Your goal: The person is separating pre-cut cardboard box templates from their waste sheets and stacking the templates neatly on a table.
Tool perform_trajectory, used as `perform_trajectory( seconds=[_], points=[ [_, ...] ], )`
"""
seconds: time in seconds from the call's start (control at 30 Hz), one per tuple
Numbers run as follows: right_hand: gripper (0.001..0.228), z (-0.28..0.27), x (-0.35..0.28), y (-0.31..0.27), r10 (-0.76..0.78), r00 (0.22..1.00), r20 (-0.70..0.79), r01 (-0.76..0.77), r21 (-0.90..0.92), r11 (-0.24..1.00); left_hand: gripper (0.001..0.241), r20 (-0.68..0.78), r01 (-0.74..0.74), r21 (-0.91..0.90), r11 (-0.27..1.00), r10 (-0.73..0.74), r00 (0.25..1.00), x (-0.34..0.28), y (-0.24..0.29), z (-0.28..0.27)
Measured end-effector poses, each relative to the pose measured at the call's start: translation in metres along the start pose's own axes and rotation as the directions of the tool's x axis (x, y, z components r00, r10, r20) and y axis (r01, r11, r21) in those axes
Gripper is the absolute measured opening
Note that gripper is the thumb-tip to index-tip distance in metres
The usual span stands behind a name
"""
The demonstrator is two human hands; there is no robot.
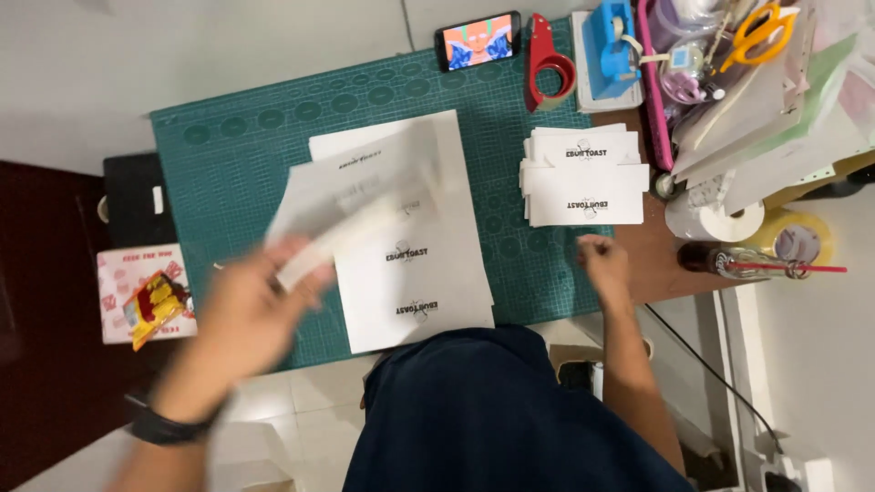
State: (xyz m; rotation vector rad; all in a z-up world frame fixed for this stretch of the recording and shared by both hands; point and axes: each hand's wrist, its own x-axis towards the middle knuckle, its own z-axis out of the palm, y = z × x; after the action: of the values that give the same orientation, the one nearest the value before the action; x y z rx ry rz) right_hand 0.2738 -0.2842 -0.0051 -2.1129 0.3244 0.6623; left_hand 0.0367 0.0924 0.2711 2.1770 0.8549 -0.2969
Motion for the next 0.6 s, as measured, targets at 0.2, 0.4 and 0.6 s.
perform_trajectory(
  seconds=[0.2, 0.4, 0.6],
  points=[
    [0.035, 0.033, -0.079, -0.041, -0.311, 0.912, 0.269, 0.358, -0.146, 0.922, 0.031, -0.015, -0.003, -0.64, 0.768, -0.009, 1.0, -0.008, 0.086, -0.092],
    [0.109, 0.075, -0.137, -0.051, -0.796, 0.42, 0.437, 0.721, 0.372, 0.585, 0.033, -0.061, -0.127, -0.92, 0.372, 0.183, 0.981, -0.057, 0.124, -0.068],
    [0.094, 0.09, -0.176, -0.059, -0.722, 0.533, 0.441, 0.763, 0.119, 0.635, 0.048, -0.121, -0.187, -0.979, 0.086, 0.496, 0.86, -0.096, 0.108, -0.032]
  ],
)
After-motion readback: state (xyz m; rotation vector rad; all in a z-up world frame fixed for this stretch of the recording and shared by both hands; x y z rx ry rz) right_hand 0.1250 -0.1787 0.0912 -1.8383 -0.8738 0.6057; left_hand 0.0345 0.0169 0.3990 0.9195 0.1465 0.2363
